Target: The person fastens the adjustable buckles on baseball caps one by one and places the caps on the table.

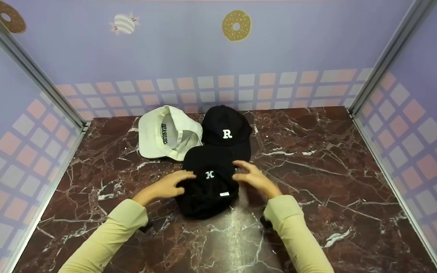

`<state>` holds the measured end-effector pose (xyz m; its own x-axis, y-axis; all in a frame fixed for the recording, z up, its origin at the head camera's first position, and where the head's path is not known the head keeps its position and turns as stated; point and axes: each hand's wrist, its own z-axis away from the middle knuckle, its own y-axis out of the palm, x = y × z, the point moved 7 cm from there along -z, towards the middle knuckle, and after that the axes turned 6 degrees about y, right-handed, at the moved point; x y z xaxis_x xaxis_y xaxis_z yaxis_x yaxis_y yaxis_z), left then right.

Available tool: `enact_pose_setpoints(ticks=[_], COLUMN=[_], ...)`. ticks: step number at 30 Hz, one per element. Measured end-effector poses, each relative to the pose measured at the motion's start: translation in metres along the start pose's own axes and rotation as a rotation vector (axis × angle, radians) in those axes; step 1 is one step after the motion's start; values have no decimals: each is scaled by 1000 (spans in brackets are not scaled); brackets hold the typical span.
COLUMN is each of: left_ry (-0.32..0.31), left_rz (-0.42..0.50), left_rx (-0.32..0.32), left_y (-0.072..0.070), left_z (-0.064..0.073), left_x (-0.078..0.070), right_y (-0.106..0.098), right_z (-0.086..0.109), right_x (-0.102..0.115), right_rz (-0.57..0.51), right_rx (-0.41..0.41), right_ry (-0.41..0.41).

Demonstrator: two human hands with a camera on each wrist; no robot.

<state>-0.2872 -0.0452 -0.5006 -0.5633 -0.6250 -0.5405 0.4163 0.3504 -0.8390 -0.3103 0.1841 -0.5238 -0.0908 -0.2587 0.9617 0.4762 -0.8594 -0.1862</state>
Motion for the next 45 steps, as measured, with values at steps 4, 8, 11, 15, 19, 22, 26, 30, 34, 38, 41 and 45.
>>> enact_pose_setpoints(ticks=[4, 8, 11, 15, 19, 22, 26, 30, 34, 38, 41, 45], left_ry=[-46, -69, -67, -65, -66, -62, -46, -24, -46, -141, -201, -242], left_rz=[20, -9, -43, -51, -26, -30, -24, 72, 273, 420, 486, 561], left_rx=[118, 191, 210, 208, 192, 178, 143, 76, 10, -72, -141, -215], left_y=[10, 18, 22, 26, 28, 28, 25, 19, 14, 10, 7, 5], left_z=[5, 9, 11, 14, 16, 17, 17, 16, 16, 19, 21, 21], left_x=[6, 7, 8, 10, 13, 13, 14, 15, 21, 31, 37, 41], right_y=[27, 49, 60, 69, 75, 76, 72, 64, 56, 48, 43, 41], right_z=[8, 14, 17, 19, 23, 25, 24, 23, 22, 17, 14, 12], right_x=[16, 20, 18, 16, 15, 15, 17, 21, 25, 27, 26, 22], right_rz=[202, 464, 660, 918, 1074, 1102, 1070, 978, 844, 670, 518, 254], right_rx=[197, 310, 295, 186, 89, 56, 29, 19, 31, 58, 91, 177], right_ry=[-47, -76, -121, -223, -303, -344, -377, -339, -299, -273, -202, -94])
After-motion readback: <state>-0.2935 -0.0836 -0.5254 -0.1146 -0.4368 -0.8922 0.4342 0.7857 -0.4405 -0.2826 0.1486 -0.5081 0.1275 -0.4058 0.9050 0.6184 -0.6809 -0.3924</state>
